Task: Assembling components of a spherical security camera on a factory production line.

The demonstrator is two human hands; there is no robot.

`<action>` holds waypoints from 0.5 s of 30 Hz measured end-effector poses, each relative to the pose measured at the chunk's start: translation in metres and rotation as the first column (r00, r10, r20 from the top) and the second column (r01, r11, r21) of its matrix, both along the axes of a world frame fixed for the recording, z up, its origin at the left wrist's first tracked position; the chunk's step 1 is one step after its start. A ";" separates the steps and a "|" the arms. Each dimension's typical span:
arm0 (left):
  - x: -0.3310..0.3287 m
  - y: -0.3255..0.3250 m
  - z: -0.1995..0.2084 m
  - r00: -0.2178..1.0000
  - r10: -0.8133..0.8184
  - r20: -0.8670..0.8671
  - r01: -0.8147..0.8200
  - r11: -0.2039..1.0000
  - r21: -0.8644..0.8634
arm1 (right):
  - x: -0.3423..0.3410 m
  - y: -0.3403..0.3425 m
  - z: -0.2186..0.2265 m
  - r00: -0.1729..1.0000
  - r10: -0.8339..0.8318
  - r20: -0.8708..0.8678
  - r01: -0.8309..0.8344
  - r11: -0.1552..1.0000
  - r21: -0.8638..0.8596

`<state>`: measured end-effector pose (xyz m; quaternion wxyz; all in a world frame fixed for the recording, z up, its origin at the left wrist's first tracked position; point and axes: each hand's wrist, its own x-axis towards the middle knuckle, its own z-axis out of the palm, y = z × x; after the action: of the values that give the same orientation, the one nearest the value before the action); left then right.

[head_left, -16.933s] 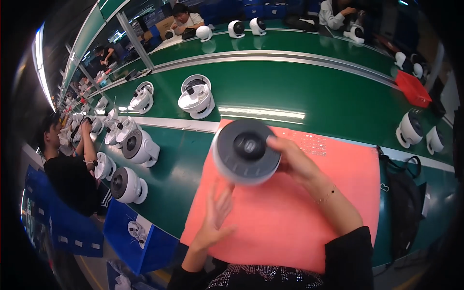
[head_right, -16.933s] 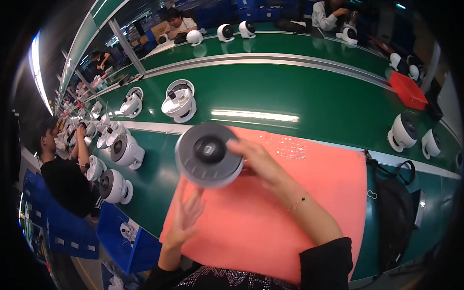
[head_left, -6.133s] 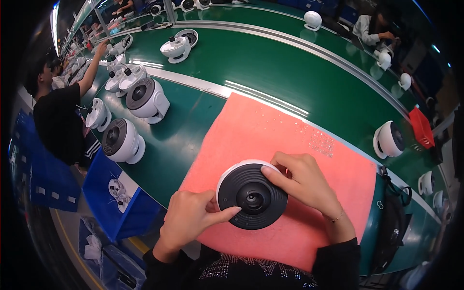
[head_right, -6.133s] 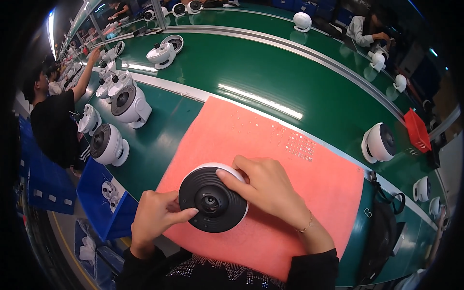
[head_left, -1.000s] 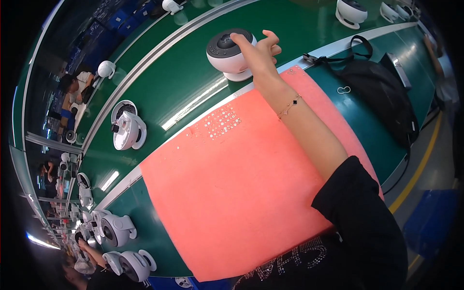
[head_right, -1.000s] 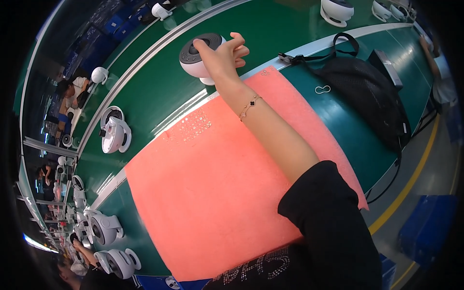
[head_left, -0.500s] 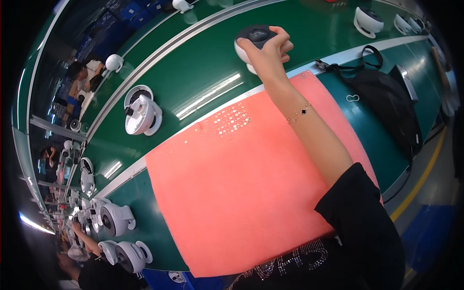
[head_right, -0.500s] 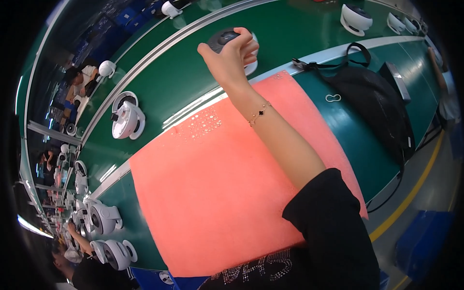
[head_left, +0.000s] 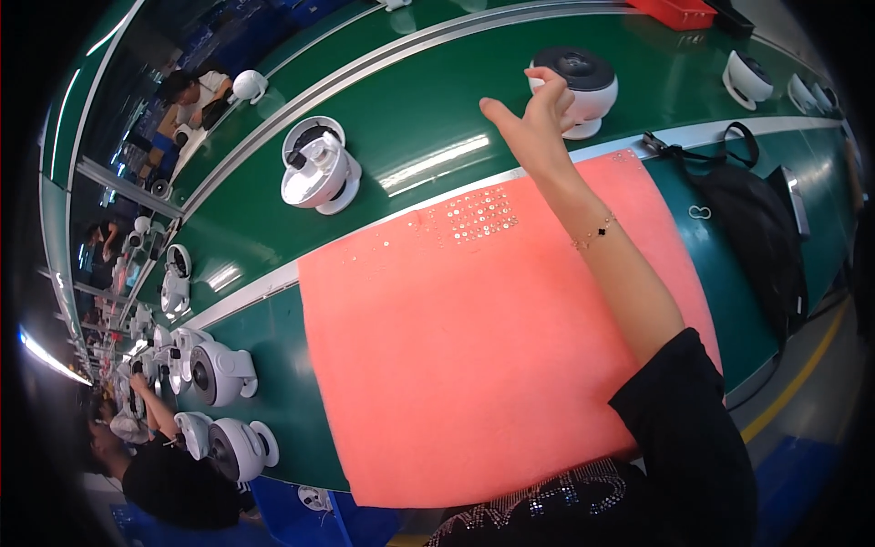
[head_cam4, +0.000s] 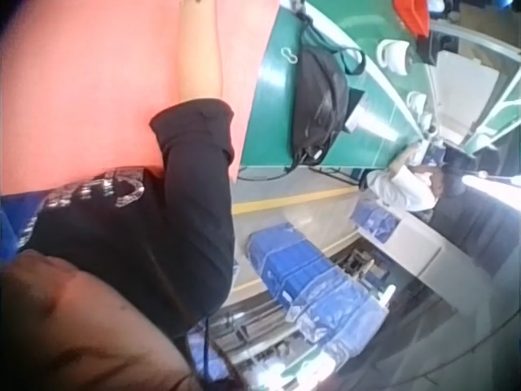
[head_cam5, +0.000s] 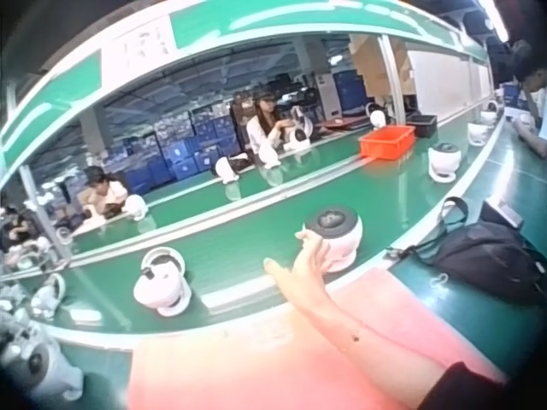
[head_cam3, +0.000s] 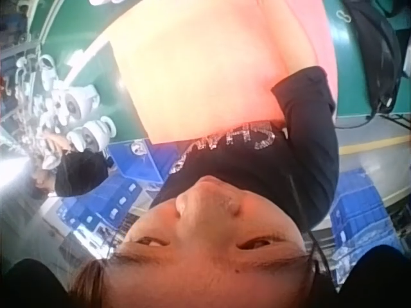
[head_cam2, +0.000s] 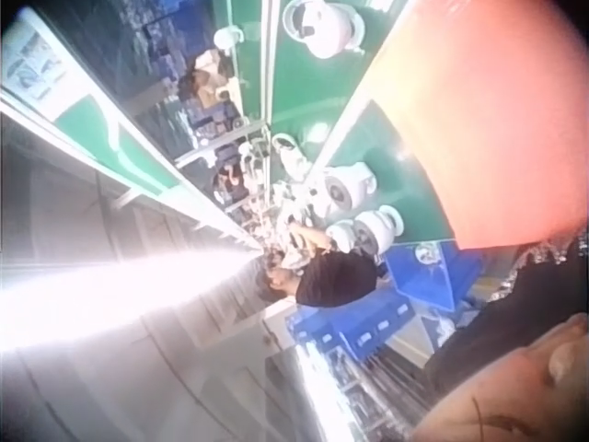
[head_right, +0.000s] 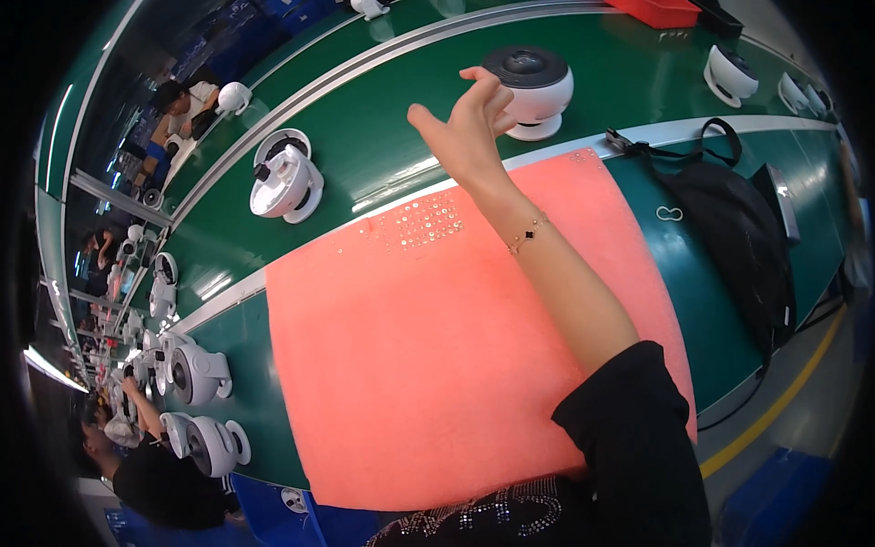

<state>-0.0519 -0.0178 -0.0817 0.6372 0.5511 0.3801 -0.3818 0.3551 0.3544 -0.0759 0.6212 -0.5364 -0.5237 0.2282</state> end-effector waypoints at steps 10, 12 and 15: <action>0.041 0.059 0.063 0.981 0.085 -0.176 0.092 0.595 0.798 | -0.026 -0.031 0.016 0.981 0.079 0.179 -0.089 0.995 0.050; 0.062 0.155 0.060 0.650 0.598 0.469 -0.686 0.195 0.701 | -0.020 -0.035 0.012 0.965 0.070 0.252 -0.083 0.996 0.044; 0.099 0.255 0.069 0.024 0.634 0.773 -0.953 -0.218 0.208 | -0.030 -0.050 0.030 0.956 0.132 0.262 -0.157 0.985 0.078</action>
<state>0.0472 0.2375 -0.0122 0.4881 0.4037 0.6203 0.4626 0.3253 0.3045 -0.0454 0.5557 -0.4907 -0.6476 0.1760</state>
